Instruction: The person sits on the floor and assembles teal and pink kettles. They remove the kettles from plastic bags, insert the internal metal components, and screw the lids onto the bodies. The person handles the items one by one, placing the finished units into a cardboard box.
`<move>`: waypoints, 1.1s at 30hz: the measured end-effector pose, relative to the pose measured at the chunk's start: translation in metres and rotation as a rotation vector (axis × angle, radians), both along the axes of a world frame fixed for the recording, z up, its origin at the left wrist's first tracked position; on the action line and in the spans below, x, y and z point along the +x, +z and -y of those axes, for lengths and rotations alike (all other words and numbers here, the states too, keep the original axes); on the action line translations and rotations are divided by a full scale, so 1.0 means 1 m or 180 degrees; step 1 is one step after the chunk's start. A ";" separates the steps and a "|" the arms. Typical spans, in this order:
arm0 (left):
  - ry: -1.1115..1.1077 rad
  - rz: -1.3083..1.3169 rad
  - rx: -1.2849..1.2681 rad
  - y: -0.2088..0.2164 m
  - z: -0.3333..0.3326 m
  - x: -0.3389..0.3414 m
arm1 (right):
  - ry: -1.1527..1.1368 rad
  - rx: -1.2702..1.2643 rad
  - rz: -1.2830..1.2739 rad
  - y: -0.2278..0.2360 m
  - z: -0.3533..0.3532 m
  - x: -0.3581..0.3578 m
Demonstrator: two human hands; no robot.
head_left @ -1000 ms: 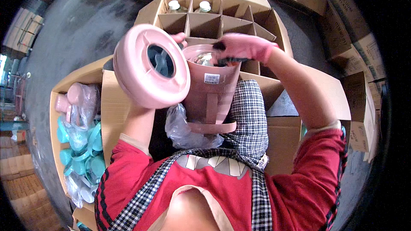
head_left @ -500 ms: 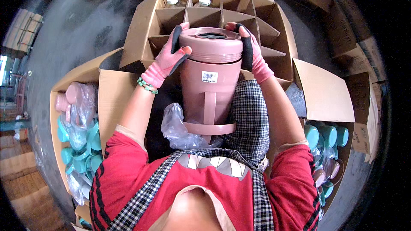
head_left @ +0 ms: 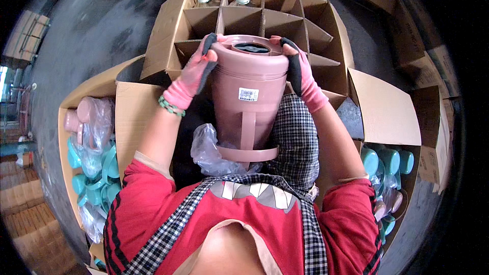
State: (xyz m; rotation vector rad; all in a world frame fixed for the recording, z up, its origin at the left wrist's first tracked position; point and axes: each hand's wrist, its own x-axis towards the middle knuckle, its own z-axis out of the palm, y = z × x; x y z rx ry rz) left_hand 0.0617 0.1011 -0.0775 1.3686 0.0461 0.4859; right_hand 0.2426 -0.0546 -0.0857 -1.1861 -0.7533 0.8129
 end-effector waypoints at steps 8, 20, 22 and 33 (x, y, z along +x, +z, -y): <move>-0.0455 -0.0341 -0.1442 -0.012 -0.014 0.009 | -0.0849 -0.0282 0.2544 0.031 0.022 -0.046; 0.0098 -0.0592 -0.1765 -0.042 -0.043 0.018 | -0.0818 -0.0470 0.2092 0.004 -0.003 -0.020; 0.1811 -0.0934 0.0472 -0.022 -0.011 0.025 | -0.0306 -0.0718 0.0088 0.016 0.001 0.025; 0.1434 -0.0862 0.0911 0.008 0.018 0.029 | -0.0396 -0.0513 -0.1045 -0.011 -0.008 0.035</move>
